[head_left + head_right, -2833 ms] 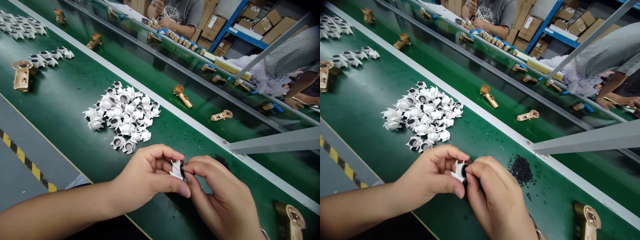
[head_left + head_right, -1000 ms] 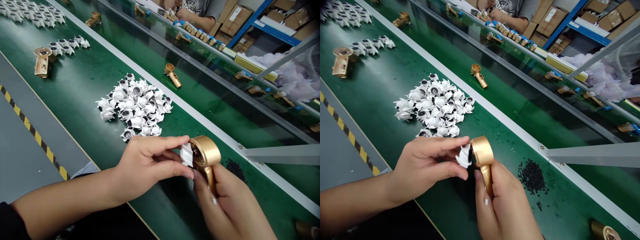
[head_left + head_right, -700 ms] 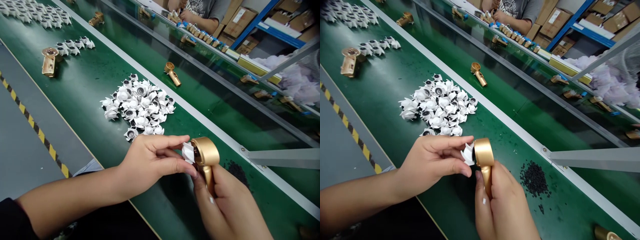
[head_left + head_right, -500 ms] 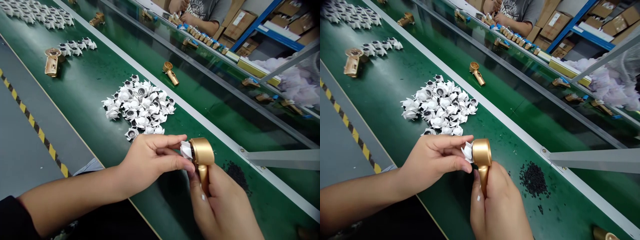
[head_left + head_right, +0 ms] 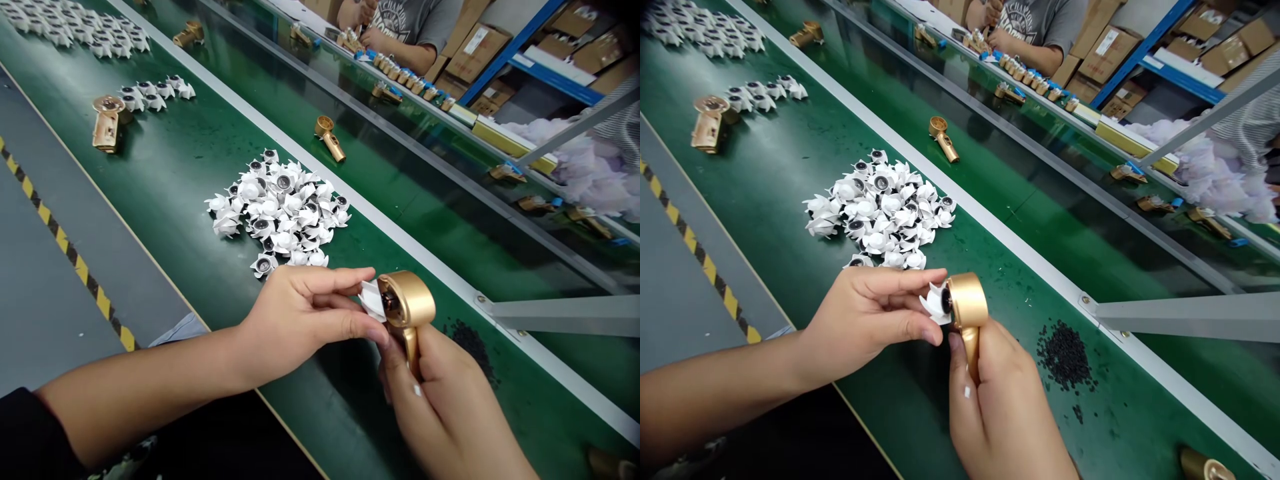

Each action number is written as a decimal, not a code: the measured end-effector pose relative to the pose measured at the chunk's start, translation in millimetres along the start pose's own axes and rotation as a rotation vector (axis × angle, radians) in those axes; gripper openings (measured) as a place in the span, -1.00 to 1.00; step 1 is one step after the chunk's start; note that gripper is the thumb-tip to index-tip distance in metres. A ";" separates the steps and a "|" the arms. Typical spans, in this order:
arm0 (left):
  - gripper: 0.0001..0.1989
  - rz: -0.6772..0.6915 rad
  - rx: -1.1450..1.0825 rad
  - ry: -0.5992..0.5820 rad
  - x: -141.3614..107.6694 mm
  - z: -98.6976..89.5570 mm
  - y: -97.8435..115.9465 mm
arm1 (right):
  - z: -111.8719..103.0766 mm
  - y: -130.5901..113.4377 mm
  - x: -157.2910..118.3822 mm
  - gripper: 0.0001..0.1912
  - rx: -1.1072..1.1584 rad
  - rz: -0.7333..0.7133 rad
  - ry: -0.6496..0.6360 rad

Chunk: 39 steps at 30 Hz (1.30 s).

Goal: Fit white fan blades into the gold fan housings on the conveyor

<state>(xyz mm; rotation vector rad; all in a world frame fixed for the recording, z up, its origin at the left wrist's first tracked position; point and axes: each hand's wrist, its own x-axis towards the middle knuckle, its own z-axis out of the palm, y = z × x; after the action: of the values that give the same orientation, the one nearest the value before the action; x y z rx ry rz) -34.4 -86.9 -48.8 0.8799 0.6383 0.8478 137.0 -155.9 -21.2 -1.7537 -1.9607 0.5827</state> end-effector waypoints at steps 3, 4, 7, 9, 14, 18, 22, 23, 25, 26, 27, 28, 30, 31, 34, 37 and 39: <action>-0.58 0.035 0.033 -0.009 -1.4 -0.9 -0.8 | 0.8 -0.3 0.0 -0.83 0.007 0.007 -0.008; -0.57 0.056 0.051 -0.004 -1.9 -0.9 -1.2 | 0.8 -0.1 -0.4 -0.83 0.000 0.005 -0.009; -0.54 0.109 0.100 0.016 -2.9 -0.5 -2.3 | 0.5 0.8 -1.5 -0.84 -0.051 -0.033 0.002; -0.56 0.098 0.118 0.024 -2.8 -0.5 -2.6 | 0.9 2.0 -1.4 -0.85 -0.122 -0.076 0.048; -0.58 0.003 0.083 0.008 -1.0 -3.1 -2.0 | 4.7 6.8 0.0 -0.89 -0.339 -0.118 0.134; -0.50 -0.033 0.002 -0.022 1.4 -3.1 -3.7 | 4.6 -0.7 -4.1 -0.90 -0.199 -0.163 0.047; -0.32 0.119 0.167 -0.029 1.2 -3.5 -5.0 | -5.1 -6.5 -4.1 -0.85 0.147 -0.099 -0.212; -0.29 0.170 0.256 -0.016 -0.2 -6.4 -3.4 | -10.4 -0.9 0.7 -0.84 0.169 -0.055 -0.245; -0.25 0.288 0.484 0.063 -5.4 -19.4 3.5 | -25.0 22.6 20.7 -0.79 0.082 0.067 -0.210; -0.28 0.367 0.618 0.137 -8.9 -29.9 9.1 | -33.4 39.6 36.0 -0.74 -0.024 0.148 -0.135; -0.33 0.463 0.765 0.233 -12.9 -42.8 15.7 | -41.7 58.5 54.3 -0.67 -0.146 0.226 -0.059; -0.42 0.562 0.917 0.339 -16.9 -57.3 23.0 | -49.3 77.9 74.3 -0.61 -0.294 0.323 0.059; -0.52 0.653 1.173 0.548 -23.3 -87.2 37.7 | -60.3 112.7 113.7 -0.59 -0.439 0.420 0.207; -0.52 0.618 1.286 0.612 -24.8 -100.4 44.0 | -63.3 126.1 130.2 -0.61 -0.453 0.440 0.242; -0.53 0.375 1.558 0.625 -22.2 -124.1 53.1 | -64.8 147.1 155.3 -0.65 -0.449 0.448 0.278; -0.63 0.283 1.710 0.616 -16.5 -124.4 49.0 | -60.9 145.0 137.3 -0.57 -0.471 0.374 0.334; -0.68 0.359 1.761 0.651 -15.2 -120.8 43.8 | -57.5 134.6 103.6 -0.53 -0.474 0.288 0.363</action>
<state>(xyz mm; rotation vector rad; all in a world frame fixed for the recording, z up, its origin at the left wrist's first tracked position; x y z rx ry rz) -151.5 -35.9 -69.2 2.3633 1.9389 0.7408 269.1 -37.7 -47.8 -2.2573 -1.6898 -0.1351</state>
